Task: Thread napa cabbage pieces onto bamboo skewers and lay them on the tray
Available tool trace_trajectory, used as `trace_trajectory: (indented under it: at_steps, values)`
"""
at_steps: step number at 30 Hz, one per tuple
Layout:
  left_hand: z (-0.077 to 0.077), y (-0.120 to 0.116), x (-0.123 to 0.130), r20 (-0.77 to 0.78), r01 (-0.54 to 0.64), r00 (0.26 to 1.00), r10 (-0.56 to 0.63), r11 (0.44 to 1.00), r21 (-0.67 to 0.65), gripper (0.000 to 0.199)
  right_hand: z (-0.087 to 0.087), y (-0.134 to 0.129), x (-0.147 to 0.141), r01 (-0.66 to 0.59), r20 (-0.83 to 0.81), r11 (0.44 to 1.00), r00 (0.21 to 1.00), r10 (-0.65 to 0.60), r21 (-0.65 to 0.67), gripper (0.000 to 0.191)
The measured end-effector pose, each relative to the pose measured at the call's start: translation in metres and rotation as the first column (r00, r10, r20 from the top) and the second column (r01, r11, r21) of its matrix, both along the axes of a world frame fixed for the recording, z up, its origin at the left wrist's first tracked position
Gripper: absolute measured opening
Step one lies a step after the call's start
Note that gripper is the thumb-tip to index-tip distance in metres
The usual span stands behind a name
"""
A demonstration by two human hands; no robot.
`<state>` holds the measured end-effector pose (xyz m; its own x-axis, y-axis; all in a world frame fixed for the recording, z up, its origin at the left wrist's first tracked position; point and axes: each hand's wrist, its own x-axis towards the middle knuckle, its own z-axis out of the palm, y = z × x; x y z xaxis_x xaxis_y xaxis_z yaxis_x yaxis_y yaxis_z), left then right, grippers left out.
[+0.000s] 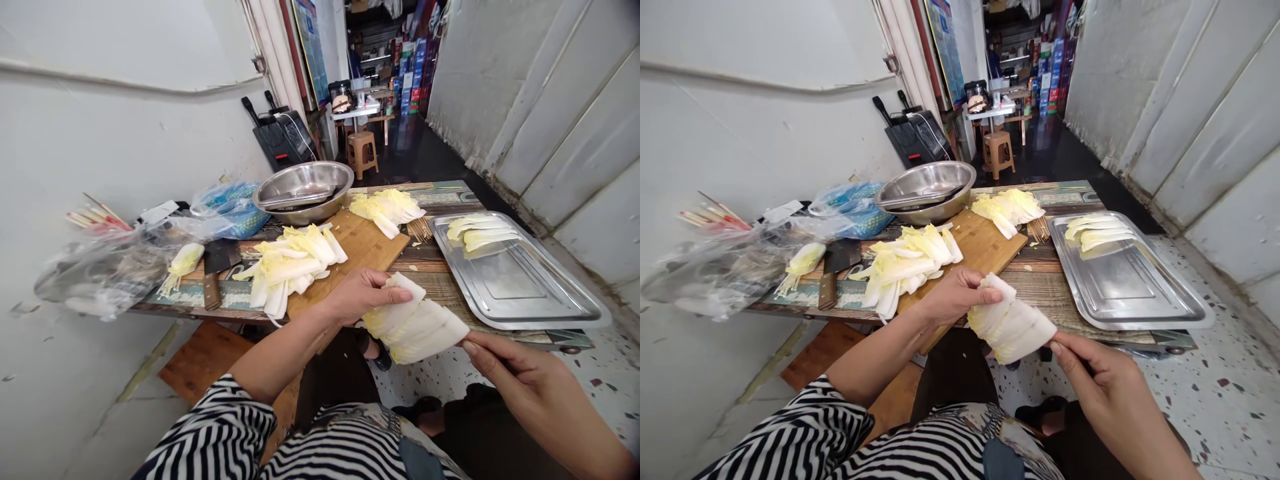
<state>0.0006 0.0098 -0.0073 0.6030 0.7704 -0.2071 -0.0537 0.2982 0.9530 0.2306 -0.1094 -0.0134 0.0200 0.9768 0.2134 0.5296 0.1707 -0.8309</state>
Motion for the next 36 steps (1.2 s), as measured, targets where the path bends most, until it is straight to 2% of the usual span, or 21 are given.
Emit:
trace_trajectory:
  at_steps: [13,16,18,19,20,21,22,24,25,26,27,28,30,32,34,36]
  values:
    - [-0.001,0.008,0.006,-0.019,0.016,1.0,-0.017,0.998,-0.055,0.049,-0.004,0.004,0.001,0.044,0.018,0.999,0.999,-0.044,-0.007,0.033]
    - [0.001,0.012,0.005,-0.079,0.024,0.997,-0.024,1.0,0.007,0.052,-0.005,0.006,0.002,0.054,0.044,0.999,0.998,-0.054,0.008,0.03]
    - [0.005,0.015,0.003,-0.112,-0.024,0.993,0.04,0.99,0.139,0.054,-0.005,0.008,0.004,0.105,0.075,0.993,0.991,-0.109,0.058,0.027]
    - [0.007,0.015,0.001,-0.122,-0.072,0.987,0.106,0.964,0.255,0.053,-0.004,0.008,0.006,0.138,0.097,0.986,0.984,-0.147,0.095,0.027]
    - [0.011,0.015,0.0,-0.12,-0.13,0.974,0.194,0.904,0.408,0.052,-0.004,0.009,0.007,0.163,0.126,0.977,0.976,-0.181,0.136,0.026]
    - [0.015,0.014,-0.001,-0.105,-0.17,0.954,0.281,0.795,0.582,0.05,-0.002,0.009,0.008,0.176,0.166,0.966,0.964,-0.208,0.189,0.027]
    - [0.02,0.011,-0.001,-0.086,-0.169,0.934,0.347,0.641,0.748,0.048,-0.001,0.009,0.01,0.172,0.222,0.952,0.948,-0.229,0.252,0.028]
    - [0.03,0.003,0.002,-0.09,-0.033,0.914,0.394,0.294,0.955,0.042,0.003,0.008,0.009,0.104,0.381,0.908,0.884,-0.272,0.406,0.032]
    - [0.036,-0.001,0.005,-0.131,0.073,0.913,0.388,0.159,0.985,0.039,0.005,0.008,0.008,0.046,0.466,0.878,0.834,-0.297,0.477,0.034]
    - [0.041,-0.005,0.009,-0.196,0.183,0.905,0.377,0.072,0.981,0.035,0.007,0.007,0.006,-0.019,0.54,0.85,0.78,-0.316,0.526,0.035]
    - [0.045,-0.009,0.013,-0.278,0.288,0.889,0.364,0.029,0.957,0.03,0.009,0.008,0.002,-0.08,0.599,0.832,0.731,-0.326,0.55,0.035]
    - [0.048,-0.012,0.018,-0.363,0.381,0.864,0.349,0.021,0.924,0.025,0.01,0.008,-0.001,-0.128,0.644,0.825,0.694,-0.322,0.55,0.034]
    - [0.052,-0.012,0.026,-0.528,0.535,0.795,0.299,0.064,0.842,0.019,0.009,0.011,-0.007,-0.174,0.683,0.836,0.673,-0.286,0.521,0.034]
    - [0.053,-0.009,0.032,-0.649,0.638,0.724,0.234,0.133,0.759,0.019,0.007,0.013,-0.009,-0.184,0.682,0.85,0.688,-0.247,0.494,0.034]
    - [0.053,-0.004,0.034,-0.712,0.687,0.679,0.18,0.188,0.702,0.016,0.005,0.015,-0.007,-0.198,0.673,0.858,0.71,-0.208,0.474,0.034]
    - [0.053,-0.001,0.035,-0.733,0.704,0.664,0.152,0.206,0.68,0.014,0.004,0.015,-0.001,-0.227,0.689,0.864,0.703,-0.174,0.45,0.035]
